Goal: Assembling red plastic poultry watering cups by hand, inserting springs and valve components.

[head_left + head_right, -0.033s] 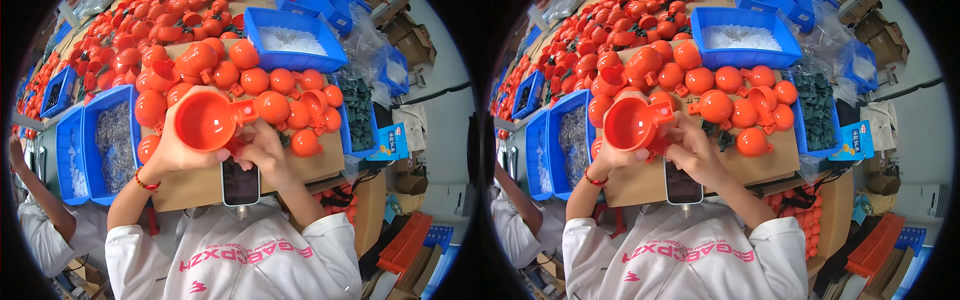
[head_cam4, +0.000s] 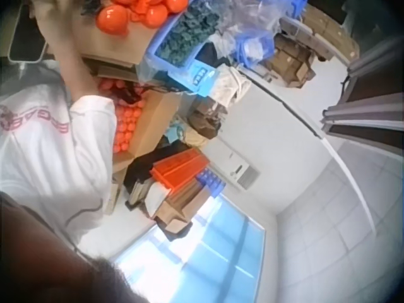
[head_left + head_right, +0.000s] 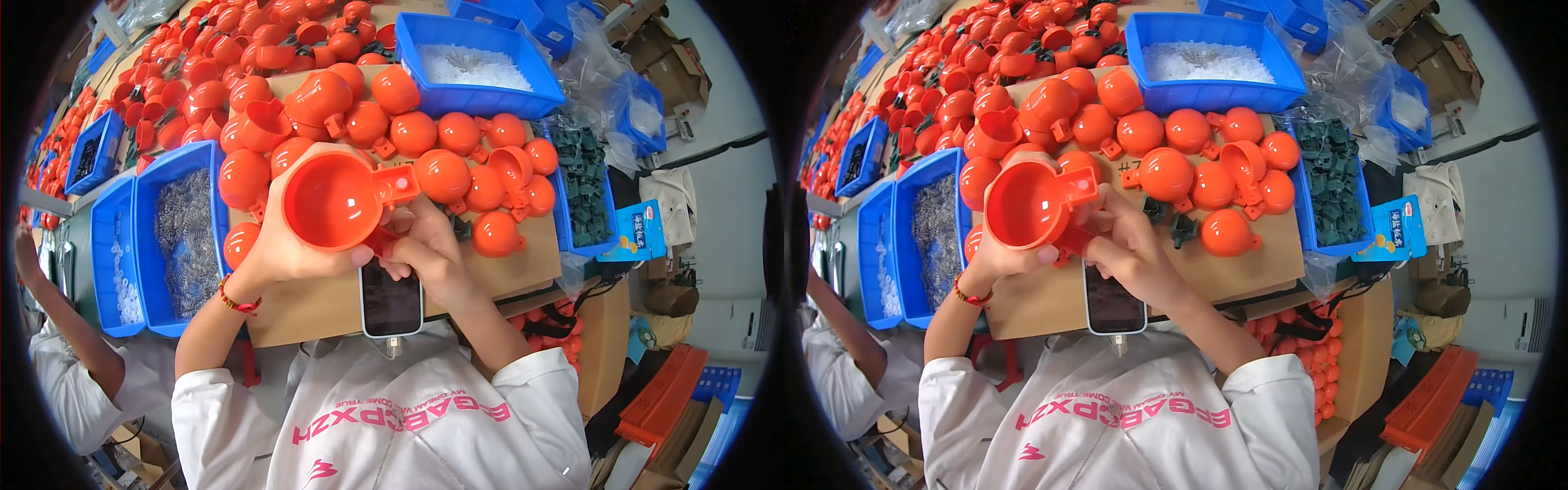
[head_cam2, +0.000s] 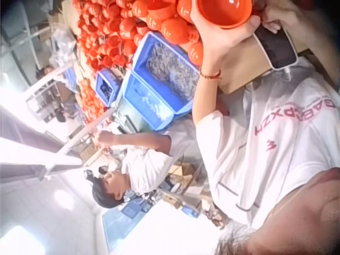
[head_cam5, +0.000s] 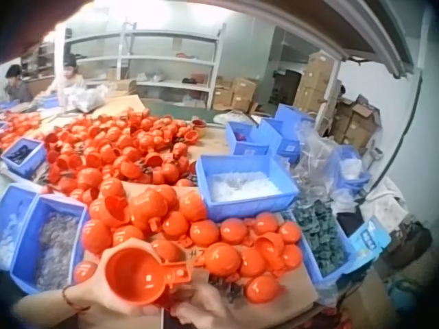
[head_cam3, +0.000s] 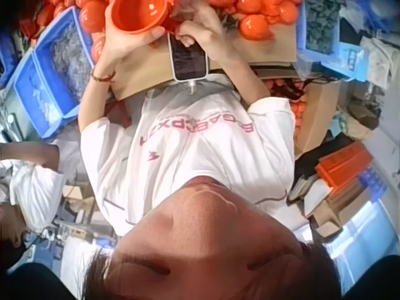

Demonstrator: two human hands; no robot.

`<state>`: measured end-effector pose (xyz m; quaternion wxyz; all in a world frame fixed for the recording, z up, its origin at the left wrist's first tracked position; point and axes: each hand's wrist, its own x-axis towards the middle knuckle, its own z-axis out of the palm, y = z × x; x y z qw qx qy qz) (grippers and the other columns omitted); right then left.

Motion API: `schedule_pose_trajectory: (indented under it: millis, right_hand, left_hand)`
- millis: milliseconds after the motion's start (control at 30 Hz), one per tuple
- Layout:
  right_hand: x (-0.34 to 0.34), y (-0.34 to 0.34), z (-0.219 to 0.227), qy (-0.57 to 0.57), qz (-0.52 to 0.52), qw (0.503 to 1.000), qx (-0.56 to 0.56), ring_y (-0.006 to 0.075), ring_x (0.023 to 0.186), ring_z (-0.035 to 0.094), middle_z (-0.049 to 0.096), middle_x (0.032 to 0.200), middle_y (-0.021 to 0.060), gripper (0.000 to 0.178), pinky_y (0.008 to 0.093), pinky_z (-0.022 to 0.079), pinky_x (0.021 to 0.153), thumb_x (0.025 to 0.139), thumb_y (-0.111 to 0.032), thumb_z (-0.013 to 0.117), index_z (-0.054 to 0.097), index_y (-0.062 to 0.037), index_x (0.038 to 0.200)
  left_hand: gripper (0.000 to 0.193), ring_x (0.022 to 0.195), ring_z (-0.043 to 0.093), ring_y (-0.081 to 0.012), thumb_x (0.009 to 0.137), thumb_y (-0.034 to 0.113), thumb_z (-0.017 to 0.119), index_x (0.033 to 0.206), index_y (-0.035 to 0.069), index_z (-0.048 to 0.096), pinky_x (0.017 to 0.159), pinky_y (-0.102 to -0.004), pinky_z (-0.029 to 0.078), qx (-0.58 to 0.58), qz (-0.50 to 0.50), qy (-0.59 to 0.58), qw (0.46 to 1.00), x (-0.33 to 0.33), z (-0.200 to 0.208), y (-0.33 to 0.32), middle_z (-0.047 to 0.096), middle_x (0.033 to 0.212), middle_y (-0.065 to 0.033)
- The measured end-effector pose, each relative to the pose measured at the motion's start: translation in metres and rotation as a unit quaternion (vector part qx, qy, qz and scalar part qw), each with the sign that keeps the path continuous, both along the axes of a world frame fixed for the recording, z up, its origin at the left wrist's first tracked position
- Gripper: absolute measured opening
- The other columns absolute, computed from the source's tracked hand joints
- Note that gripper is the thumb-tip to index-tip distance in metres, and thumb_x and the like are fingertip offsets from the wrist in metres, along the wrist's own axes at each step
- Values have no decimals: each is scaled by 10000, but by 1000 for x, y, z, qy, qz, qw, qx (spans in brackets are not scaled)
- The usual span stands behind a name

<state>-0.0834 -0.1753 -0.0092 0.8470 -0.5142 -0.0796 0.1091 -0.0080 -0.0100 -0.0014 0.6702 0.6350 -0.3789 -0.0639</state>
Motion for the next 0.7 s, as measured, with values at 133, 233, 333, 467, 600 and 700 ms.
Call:
schedule_pose_trajectory:
  millis: [133,233,333,467,600,700]
  right_hand:
    - [-2,-1,-5,3,-2,1000,14,39,606,450,541,871,43,293,185,360,465,792,34,431,396,-55,1069]
    - [-6,0,3,-5,-29,999,-27,48,604,466,535,840,45,205,188,376,475,830,3,452,412,-45,1026]
    - [-8,0,5,1,-52,998,-39,59,611,482,529,817,47,135,190,392,488,852,-20,466,436,-40,982]
    - [-9,-9,-3,-18,-20,998,-64,67,629,492,522,803,45,105,192,403,500,855,-28,474,453,-41,957]
    - [-9,-3,0,-28,-47,994,-91,69,635,498,516,762,31,107,187,401,491,862,-41,471,448,-45,967]
    - [-9,1,-1,-40,-62,994,-81,59,652,502,508,747,4,131,178,394,475,854,-31,470,443,-61,979]
  left_hand:
    - [629,924,515,-158,520,200,763,1043,-23,493,816,-296,424,-9,-2,77,997,-3,2,-1,509,1025,-87]
    - [627,927,511,-154,526,207,764,1042,-18,490,819,-294,419,-16,-3,116,993,-6,3,-1,503,1022,-81]
    - [623,932,506,-152,530,212,766,1040,-17,490,822,-293,414,-15,-8,114,993,-6,2,0,502,1022,-79]
    - [619,937,503,-155,533,214,766,1038,-17,493,824,-295,412,-14,-18,63,998,-2,-1,0,504,1027,-82]
    - [616,941,503,-159,533,213,764,1038,-15,496,830,-301,411,0,-18,50,999,-1,-1,1,506,1034,-86]
    - [617,941,505,-158,530,212,764,1038,-14,497,832,-304,413,13,-18,36,999,0,-1,2,507,1035,-85]
